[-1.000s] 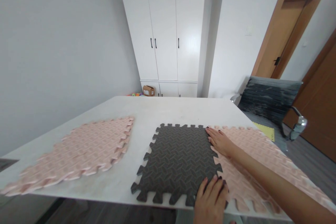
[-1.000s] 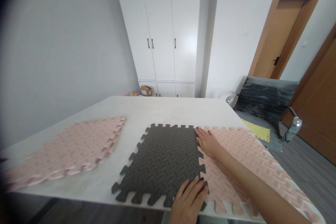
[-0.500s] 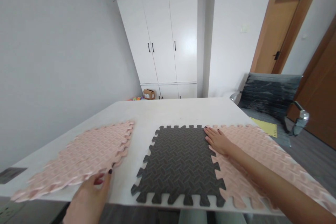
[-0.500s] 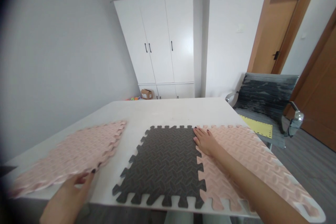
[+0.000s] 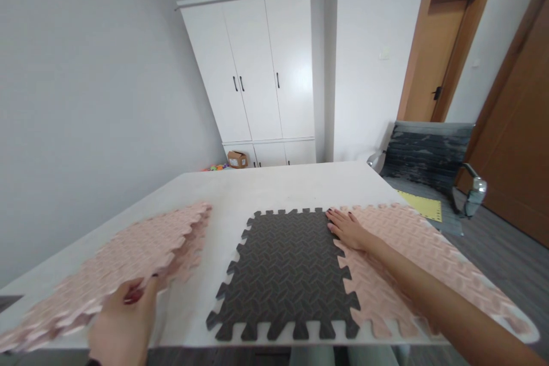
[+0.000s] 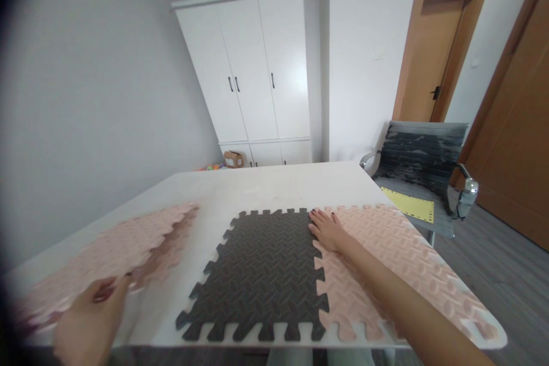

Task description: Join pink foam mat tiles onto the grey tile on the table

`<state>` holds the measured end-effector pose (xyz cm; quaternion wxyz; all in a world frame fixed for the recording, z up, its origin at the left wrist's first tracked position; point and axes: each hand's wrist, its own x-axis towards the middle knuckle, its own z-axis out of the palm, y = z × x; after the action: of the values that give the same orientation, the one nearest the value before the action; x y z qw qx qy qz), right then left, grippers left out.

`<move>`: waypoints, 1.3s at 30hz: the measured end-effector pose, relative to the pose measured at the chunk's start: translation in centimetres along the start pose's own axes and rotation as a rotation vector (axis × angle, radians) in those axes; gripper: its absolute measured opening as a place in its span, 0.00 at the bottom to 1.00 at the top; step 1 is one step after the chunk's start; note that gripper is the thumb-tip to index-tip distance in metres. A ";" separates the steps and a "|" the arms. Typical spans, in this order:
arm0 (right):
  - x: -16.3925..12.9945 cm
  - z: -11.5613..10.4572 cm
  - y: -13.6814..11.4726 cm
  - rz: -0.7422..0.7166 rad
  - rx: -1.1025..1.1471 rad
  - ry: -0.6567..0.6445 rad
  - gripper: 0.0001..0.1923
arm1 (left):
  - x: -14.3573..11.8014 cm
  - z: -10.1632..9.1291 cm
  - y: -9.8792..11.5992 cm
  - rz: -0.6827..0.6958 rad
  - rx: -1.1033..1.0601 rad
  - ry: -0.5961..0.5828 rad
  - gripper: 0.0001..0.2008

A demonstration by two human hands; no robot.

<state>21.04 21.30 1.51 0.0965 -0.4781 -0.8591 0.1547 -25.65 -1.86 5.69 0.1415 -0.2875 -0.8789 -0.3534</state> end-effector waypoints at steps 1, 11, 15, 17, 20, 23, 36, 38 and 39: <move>0.1 -0.3 0.2 0.019 0.067 0.009 0.34 | 0.2 -0.5 0.9 -0.046 -0.049 0.064 0.14; -1.3 -8.3 1.1 0.072 1.042 0.053 0.39 | -2.0 -1.4 18.1 0.485 -0.695 0.006 0.12; -2.3 -11.9 4.1 0.091 1.396 0.174 0.36 | -6.1 2.1 25.5 0.847 -0.655 -0.283 0.09; -2.9 -12.9 6.6 0.194 1.430 0.326 0.26 | -8.3 4.6 28.2 1.002 -0.588 -0.421 0.07; -3.4 -13.2 10.6 0.380 1.287 0.487 0.12 | -10.6 8.7 31.1 1.146 -0.469 -0.567 0.06; -3.4 -12.5 13.9 0.503 1.142 0.561 0.08 | -11.8 12.4 33.6 1.198 -0.357 -0.648 0.11; -4.2 -7.1 24.3 0.748 0.425 0.601 0.19 | -15.7 20.1 36.5 1.249 -0.043 -0.657 0.16; -4.2 -6.6 24.7 0.756 0.322 0.590 0.18 | -16.3 20.3 36.2 1.232 -0.035 -0.604 0.16; -4.1 -6.5 24.7 0.757 0.271 0.586 0.17 | -16.5 20.2 36.1 1.226 -0.031 -0.578 0.16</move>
<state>44.81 31.20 -1.32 0.3321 -0.7632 -0.5342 0.1482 8.39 26.77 3.37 0.0715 -0.8190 -0.5541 -0.1308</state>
